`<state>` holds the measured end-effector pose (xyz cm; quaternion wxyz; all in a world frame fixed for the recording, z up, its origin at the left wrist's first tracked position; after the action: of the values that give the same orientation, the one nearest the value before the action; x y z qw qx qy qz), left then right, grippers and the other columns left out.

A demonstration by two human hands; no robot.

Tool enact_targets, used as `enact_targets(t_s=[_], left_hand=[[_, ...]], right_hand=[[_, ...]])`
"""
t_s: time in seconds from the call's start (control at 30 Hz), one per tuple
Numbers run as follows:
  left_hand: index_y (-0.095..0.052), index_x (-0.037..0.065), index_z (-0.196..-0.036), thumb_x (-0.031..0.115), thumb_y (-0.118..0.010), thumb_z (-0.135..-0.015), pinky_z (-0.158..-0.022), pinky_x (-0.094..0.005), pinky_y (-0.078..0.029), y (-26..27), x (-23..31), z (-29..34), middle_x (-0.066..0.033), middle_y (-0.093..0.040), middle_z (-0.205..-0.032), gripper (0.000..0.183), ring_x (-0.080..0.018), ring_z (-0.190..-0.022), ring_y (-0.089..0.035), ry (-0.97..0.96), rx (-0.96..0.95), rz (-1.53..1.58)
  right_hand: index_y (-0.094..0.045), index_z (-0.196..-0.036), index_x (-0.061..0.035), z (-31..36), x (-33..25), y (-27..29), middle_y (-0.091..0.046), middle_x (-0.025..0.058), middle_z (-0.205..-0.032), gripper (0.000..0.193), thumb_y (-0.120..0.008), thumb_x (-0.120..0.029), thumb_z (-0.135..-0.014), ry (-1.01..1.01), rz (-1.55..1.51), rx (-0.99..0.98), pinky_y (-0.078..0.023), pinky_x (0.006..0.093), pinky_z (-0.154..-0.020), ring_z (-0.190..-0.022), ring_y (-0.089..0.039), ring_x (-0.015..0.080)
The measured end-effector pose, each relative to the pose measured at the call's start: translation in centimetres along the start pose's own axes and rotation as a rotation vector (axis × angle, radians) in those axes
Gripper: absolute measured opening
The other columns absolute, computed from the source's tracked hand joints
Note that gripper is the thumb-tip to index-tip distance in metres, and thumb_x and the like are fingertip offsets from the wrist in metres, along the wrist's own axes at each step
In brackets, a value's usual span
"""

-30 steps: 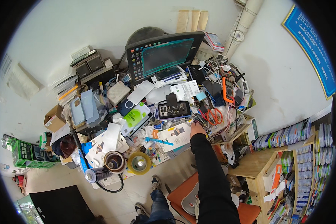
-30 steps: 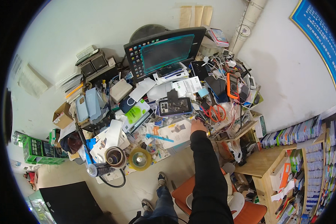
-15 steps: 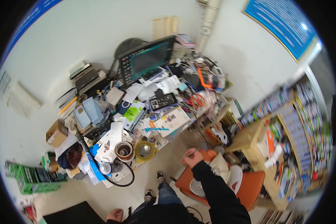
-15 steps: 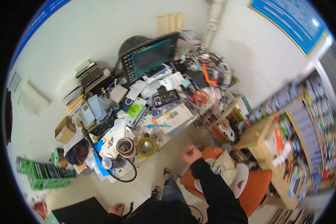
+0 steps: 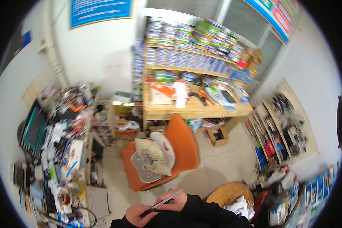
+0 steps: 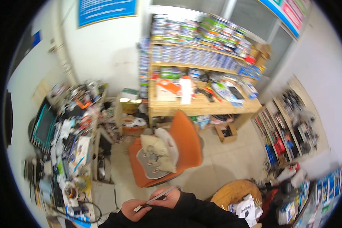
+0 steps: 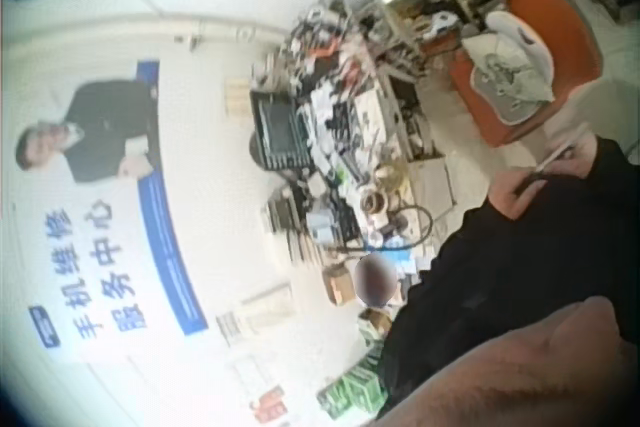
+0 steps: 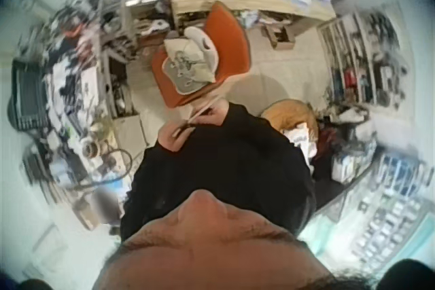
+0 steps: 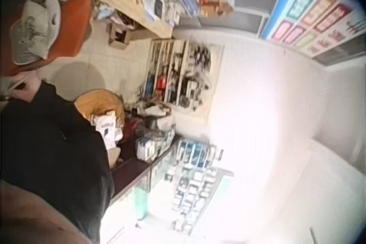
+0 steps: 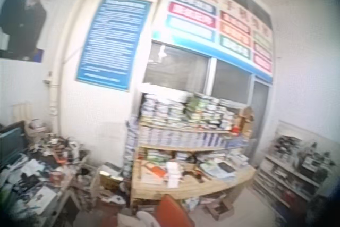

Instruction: The person uses a metal prying tool to separate the screen assembly from the phone frame, working along the edges to release adhesive. The phone is held steady with one hand while the tool is inserted and moved along the perimeter.

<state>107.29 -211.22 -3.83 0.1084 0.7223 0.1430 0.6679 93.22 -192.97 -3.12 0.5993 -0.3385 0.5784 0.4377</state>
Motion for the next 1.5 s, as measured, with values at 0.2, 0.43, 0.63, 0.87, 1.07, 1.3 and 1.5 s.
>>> enact_targets(t_s=[0.2,0.43,0.63,0.87,1.07,1.3,1.5], left_hand=[[-0.077,0.003,-0.092,0.013,-0.073,-0.094,-0.071,-0.031,-0.056,-16.3,2.6,-13.6,-0.01,-0.076,-0.083,0.01,-0.0208,-0.076,-0.074,0.015,-0.296,0.139],[-0.076,0.002,-0.09,0.013,-0.067,-0.099,-0.066,-0.0301,-0.055,-36.8,9.1,-30.1,-0.0088,-0.074,-0.077,0.016,-0.0196,-0.07,-0.072,-0.09,-0.736,0.199],[-0.076,0.003,-0.1,0.014,-0.07,-0.099,-0.066,-0.0414,-0.055,-51.0,12.0,-43.4,-0.0159,-0.071,-0.085,0.012,-0.0343,-0.072,-0.067,-0.428,-0.977,0.205],[-0.078,0.001,-0.09,0.01,-0.068,-0.096,-0.065,-0.0291,-0.056,-69.8,15.8,-60.8,-0.0084,-0.076,-0.077,0.015,-0.0197,-0.069,-0.074,-0.353,-1.079,0.148],[-0.082,0.006,-0.093,0.014,-0.073,-0.094,-0.065,-0.0309,-0.056,-86.0,19.8,-74.4,-0.0066,-0.078,-0.08,0.013,-0.0195,-0.072,-0.074,-0.386,-1.462,-0.05],[-0.081,0.008,-0.097,0.014,-0.075,-0.09,-0.063,-0.0327,-0.056,-108.3,23.0,-80.7,-0.0074,-0.076,-0.079,0.011,-0.023,-0.07,-0.073,-0.734,-1.62,0.03],[-0.079,0.006,-0.103,0.008,-0.069,-0.093,-0.058,-0.0347,-0.054,-128.7,31.5,-84.8,-0.0066,-0.075,-0.075,0.014,-0.0223,-0.065,-0.073,-0.89,-1.417,0.12]], right_hand=[[-0.072,-0.114,0.0021,14.2,4.6,13.7,-0.076,0.0098,-0.103,0.02,-0.076,-0.005,-0.095,0.08,-0.264,0.397,-0.056,0.0298,-0.087,-0.097,-0.072,0.0171],[-0.074,-0.107,0.0006,31.0,7.6,29.4,-0.072,0.0042,-0.093,0.013,-0.075,-0.009,-0.097,0.084,-0.474,0.827,-0.052,0.0251,-0.078,-0.087,-0.067,0.01],[-0.073,-0.106,0.0013,40.2,11.4,40.6,-0.073,0.0046,-0.091,0.015,-0.075,-0.011,-0.098,0.061,-0.538,1.196,-0.054,0.0251,-0.076,-0.084,-0.068,0.0111],[-0.072,-0.103,0.005,51.1,15.3,56.8,-0.075,0.0084,-0.091,0.018,-0.074,-0.012,-0.098,-0.089,-0.622,1.776,-0.057,0.0266,-0.076,-0.082,-0.071,0.0137],[-0.069,-0.106,0.0056,60.0,16.2,67.8,-0.076,0.0127,-0.094,0.02,-0.076,-0.01,-0.096,-0.126,-0.574,2.194,-0.058,0.0272,-0.077,-0.082,-0.073,0.0164],[-0.07,-0.107,0.0049,71.3,22.5,75.3,-0.076,0.0117,-0.091,0.021,-0.078,-0.009,-0.094,-0.097,-0.676,2.557,-0.058,0.0275,-0.073,-0.081,-0.074,0.0164],[-0.068,-0.102,0.0056,89.4,26.8,87.9,-0.074,0.013,-0.084,0.018,-0.073,-0.011,-0.099,-0.032,-0.461,2.7,-0.057,0.029,-0.065,-0.072,-0.073,0.0188]])
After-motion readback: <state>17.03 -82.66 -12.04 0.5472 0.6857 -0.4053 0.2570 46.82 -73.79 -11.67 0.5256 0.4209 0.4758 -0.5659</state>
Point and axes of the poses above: each hand's wrist, its own z-axis away from the middle knuckle, its own y-axis out of the back of the hand, x = y × z, the point moved 2 cm from there along -z, towards the middle knuckle
